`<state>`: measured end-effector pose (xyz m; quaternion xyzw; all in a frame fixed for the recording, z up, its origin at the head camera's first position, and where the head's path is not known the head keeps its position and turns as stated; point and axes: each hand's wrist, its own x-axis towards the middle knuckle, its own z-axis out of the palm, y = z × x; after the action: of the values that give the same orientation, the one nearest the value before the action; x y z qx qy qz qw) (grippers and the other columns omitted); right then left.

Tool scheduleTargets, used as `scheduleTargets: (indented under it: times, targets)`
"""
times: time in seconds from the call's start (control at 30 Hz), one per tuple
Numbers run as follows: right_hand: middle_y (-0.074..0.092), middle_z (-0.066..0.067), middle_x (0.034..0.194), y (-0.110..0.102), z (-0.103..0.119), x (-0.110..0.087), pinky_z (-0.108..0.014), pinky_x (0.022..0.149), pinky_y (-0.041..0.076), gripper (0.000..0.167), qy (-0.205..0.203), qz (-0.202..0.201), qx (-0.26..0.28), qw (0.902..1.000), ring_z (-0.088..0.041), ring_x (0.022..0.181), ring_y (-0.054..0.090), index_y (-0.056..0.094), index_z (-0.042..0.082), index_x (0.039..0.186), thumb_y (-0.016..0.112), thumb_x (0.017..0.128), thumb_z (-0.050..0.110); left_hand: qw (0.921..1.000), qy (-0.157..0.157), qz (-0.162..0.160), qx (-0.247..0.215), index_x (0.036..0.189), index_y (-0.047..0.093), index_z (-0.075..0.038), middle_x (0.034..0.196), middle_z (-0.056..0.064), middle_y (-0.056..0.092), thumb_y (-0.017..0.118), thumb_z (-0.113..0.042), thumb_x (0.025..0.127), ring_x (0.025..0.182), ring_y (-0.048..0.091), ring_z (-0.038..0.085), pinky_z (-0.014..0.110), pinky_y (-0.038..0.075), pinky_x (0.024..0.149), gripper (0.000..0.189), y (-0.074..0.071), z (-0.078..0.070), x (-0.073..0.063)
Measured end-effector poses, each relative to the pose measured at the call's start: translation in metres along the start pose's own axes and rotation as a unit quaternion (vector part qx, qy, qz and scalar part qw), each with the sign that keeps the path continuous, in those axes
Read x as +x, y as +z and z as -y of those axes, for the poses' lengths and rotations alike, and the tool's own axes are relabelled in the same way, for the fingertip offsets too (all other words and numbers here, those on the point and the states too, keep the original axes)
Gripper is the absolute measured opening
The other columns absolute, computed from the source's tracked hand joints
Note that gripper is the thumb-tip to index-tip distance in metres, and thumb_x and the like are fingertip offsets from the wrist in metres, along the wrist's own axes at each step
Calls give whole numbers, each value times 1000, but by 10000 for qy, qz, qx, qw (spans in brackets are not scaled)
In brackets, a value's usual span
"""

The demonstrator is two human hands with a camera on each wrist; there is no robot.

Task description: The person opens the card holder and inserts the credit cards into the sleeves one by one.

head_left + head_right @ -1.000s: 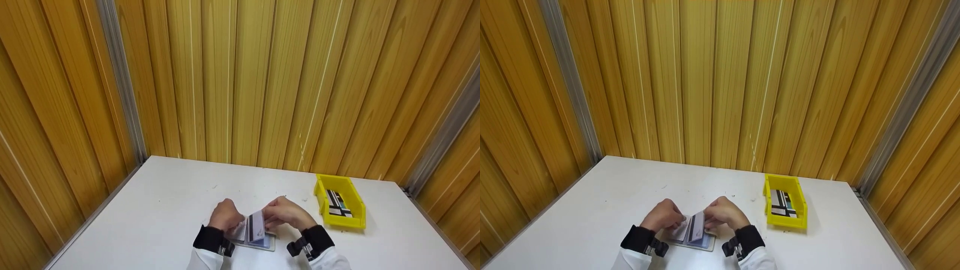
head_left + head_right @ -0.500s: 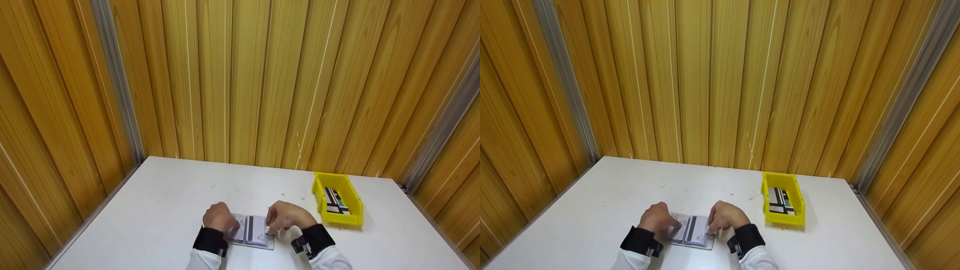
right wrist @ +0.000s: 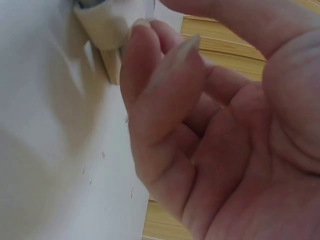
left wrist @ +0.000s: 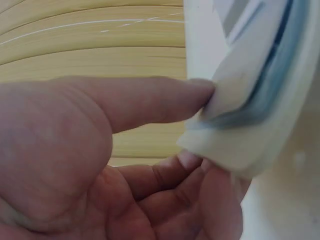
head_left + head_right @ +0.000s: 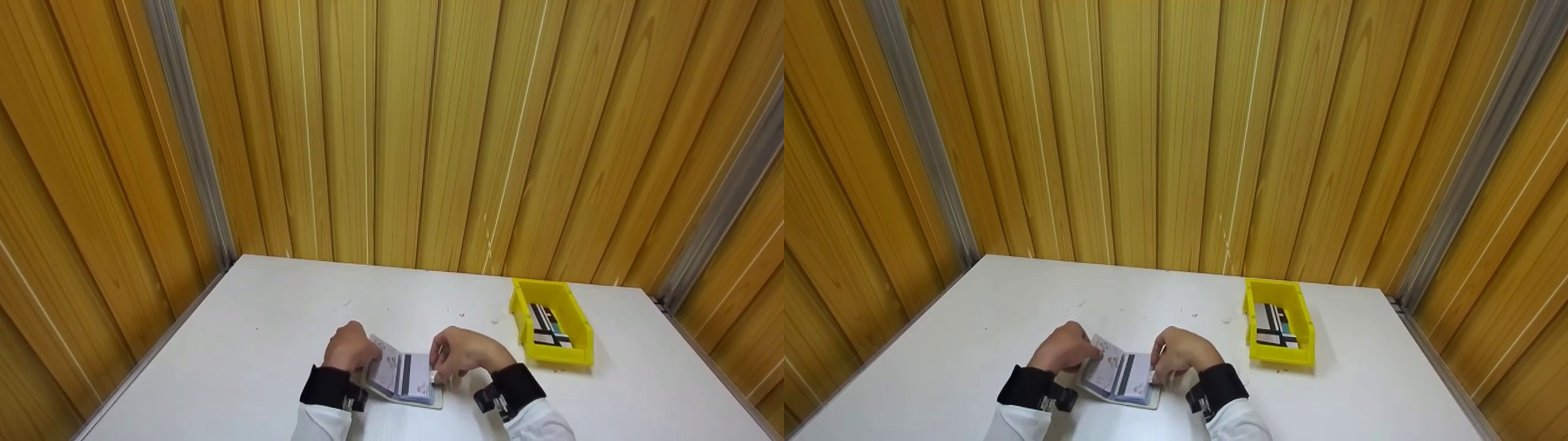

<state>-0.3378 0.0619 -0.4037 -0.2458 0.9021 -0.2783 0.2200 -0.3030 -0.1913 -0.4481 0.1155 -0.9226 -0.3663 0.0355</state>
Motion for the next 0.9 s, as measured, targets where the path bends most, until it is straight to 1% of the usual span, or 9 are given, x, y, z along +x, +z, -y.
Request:
scheduleTargets:
  times: [0.13,0.17,0.3,0.4,0.47,0.57,0.7,0.8,0.9]
  targets:
    - [73,2,84,-1,-4,0,-24,63,54,16,-168,227,201,9994,-12,69,63,76,11,95,86,85,4,9998,-38,-72,-199,92,72,5,78,15,69,76,1,72,64,63,25,30,45,49,20,-21,-28,-25]
    - [73,3,84,-2,-5,0,-23,63,54,15,-201,291,231,9991,-11,70,63,77,11,96,84,85,3,9997,31,-74,-210,91,71,5,76,14,67,74,1,73,61,61,25,30,45,48,18,-20,-29,-25]
    - [74,4,83,-8,-18,-1,-21,63,54,17,-342,635,413,9965,-10,70,64,80,10,102,79,87,0,9997,175,-146,-117,87,71,5,71,12,66,71,4,77,58,62,24,29,49,48,10,-19,-50,-40]
    - [74,4,85,-14,-29,-2,-20,63,54,20,-353,967,602,9929,-9,70,65,81,9,105,78,88,-1,9991,331,-258,-81,86,72,6,71,13,69,72,5,81,59,64,23,31,50,50,5,-15,-69,-54]
    - [75,3,87,-17,-36,-4,-20,63,55,22,-305,1142,737,9903,-10,71,67,80,8,107,76,88,-2,9978,536,-382,-8,83,73,4,71,13,70,72,5,82,59,62,23,32,49,50,2,-7,-77,-59]
    - [75,2,88,-21,-44,-5,-20,65,58,23,-223,1335,902,9867,-10,73,68,80,6,109,75,88,-2,9958,724,-542,98,74,69,-2,69,10,69,74,5,81,60,61,22,33,47,51,11,4,-86,-64]
    - [74,3,86,-25,-50,-6,-21,68,61,21,-79,1421,959,9852,-10,75,70,80,5,108,77,89,1,9928,876,-770,263,70,66,-7,69,9,70,76,6,79,61,62,20,34,51,53,18,16,-95,-67]
    - [74,5,85,-27,-53,-5,-21,70,62,16,-99,1414,905,9858,-9,76,69,81,5,106,80,90,4,9905,981,-919,283,72,68,-6,71,9,71,77,5,78,61,60,18,35,50,54,16,23,-99,-69]
    - [74,6,86,-31,-57,-6,-21,71,62,15,-259,1387,889,9860,-8,78,68,79,2,104,81,91,7,9914,999,-839,94,76,68,-4,70,7,69,80,2,80,62,59,18,34,49,55,14,28,-99,-70]
